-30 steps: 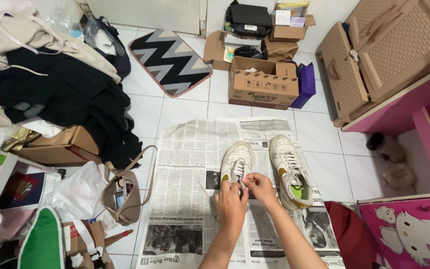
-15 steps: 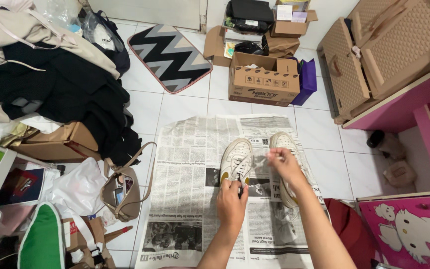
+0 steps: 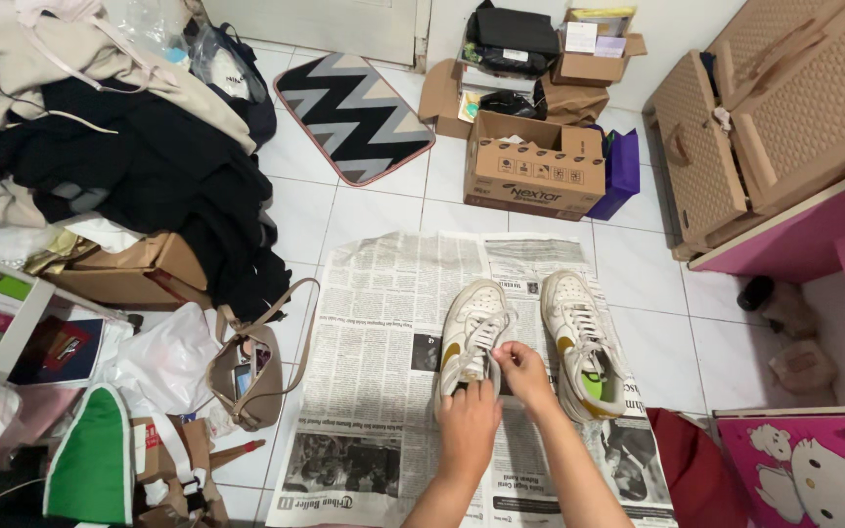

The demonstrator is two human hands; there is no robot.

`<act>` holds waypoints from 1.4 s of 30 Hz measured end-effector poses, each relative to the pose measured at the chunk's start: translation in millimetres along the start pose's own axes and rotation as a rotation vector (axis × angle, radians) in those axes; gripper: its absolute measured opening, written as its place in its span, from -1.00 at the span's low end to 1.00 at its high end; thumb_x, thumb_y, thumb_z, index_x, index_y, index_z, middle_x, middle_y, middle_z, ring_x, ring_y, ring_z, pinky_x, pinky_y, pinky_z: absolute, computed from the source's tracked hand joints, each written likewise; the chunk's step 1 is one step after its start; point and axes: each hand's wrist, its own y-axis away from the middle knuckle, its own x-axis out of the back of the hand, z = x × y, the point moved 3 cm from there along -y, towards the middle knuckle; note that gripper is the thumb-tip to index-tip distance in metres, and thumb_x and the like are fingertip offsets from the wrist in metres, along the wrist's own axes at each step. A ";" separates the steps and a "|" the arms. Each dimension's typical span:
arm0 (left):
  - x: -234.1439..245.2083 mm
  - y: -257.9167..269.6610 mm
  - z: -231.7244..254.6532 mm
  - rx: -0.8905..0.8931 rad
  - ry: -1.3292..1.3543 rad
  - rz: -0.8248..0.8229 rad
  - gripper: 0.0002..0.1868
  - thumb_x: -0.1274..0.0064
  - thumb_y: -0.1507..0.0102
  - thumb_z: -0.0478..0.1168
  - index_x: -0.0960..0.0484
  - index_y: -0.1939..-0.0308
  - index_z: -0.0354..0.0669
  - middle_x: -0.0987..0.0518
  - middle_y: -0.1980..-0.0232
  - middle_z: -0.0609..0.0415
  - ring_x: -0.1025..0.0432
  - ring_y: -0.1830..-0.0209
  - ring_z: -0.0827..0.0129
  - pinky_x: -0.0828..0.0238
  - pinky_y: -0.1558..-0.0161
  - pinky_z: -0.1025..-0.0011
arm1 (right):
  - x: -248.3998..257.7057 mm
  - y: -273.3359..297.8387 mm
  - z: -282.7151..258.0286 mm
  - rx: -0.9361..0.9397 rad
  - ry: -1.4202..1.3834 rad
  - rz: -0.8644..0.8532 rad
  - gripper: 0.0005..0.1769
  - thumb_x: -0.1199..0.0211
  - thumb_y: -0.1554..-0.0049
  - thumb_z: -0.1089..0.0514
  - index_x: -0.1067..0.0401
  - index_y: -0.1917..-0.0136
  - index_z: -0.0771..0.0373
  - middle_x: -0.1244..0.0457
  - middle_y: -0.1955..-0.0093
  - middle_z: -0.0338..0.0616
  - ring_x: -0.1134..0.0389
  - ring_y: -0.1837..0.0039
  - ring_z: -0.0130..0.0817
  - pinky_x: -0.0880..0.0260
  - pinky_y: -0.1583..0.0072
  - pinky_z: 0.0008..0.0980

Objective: The person unlaces a white sneaker by pulling the laces out of the eyelets, then re-laces the same shoe by threading the laces back through the eyelets and tying them.

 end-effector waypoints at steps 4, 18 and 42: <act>-8.2 4.2 -4.7 -0.048 0.006 0.043 -0.79 -0.19 -0.24 -0.11 -0.55 0.22 -0.13 -0.56 0.23 0.00 -0.47 0.24 0.12 -0.34 0.13 0.13 | 27.2 -21.2 -3.0 0.010 0.121 0.058 -0.78 -0.21 -0.26 0.08 -0.47 0.14 0.27 -0.26 0.35 -0.27 -0.20 0.28 -0.51 -0.22 0.20 -0.43; -5.3 10.9 -10.7 0.027 0.115 -0.009 -0.63 -0.24 -0.17 -0.09 -0.54 0.16 -0.31 -0.56 0.17 -0.15 -0.45 0.12 0.01 -0.33 -0.01 0.10 | 85.5 -9.3 -110.0 -0.179 0.022 0.076 -0.73 -0.15 -0.30 0.01 -0.40 -0.06 0.27 -0.35 0.12 -0.12 -0.35 0.12 -0.35 -0.39 0.11 -0.37; -137.9 -12.5 -70.6 1.047 2.012 -0.039 -0.92 0.03 -0.01 -0.37 -0.45 0.43 -0.15 -0.51 0.28 0.05 -0.40 0.20 0.25 -0.38 -0.10 0.30 | -10.7 19.6 -35.4 -0.344 -0.144 -0.011 -0.64 -0.39 -0.11 -0.09 -0.51 0.01 0.23 -0.28 0.25 -0.25 -0.19 0.23 -0.43 -0.18 0.20 -0.41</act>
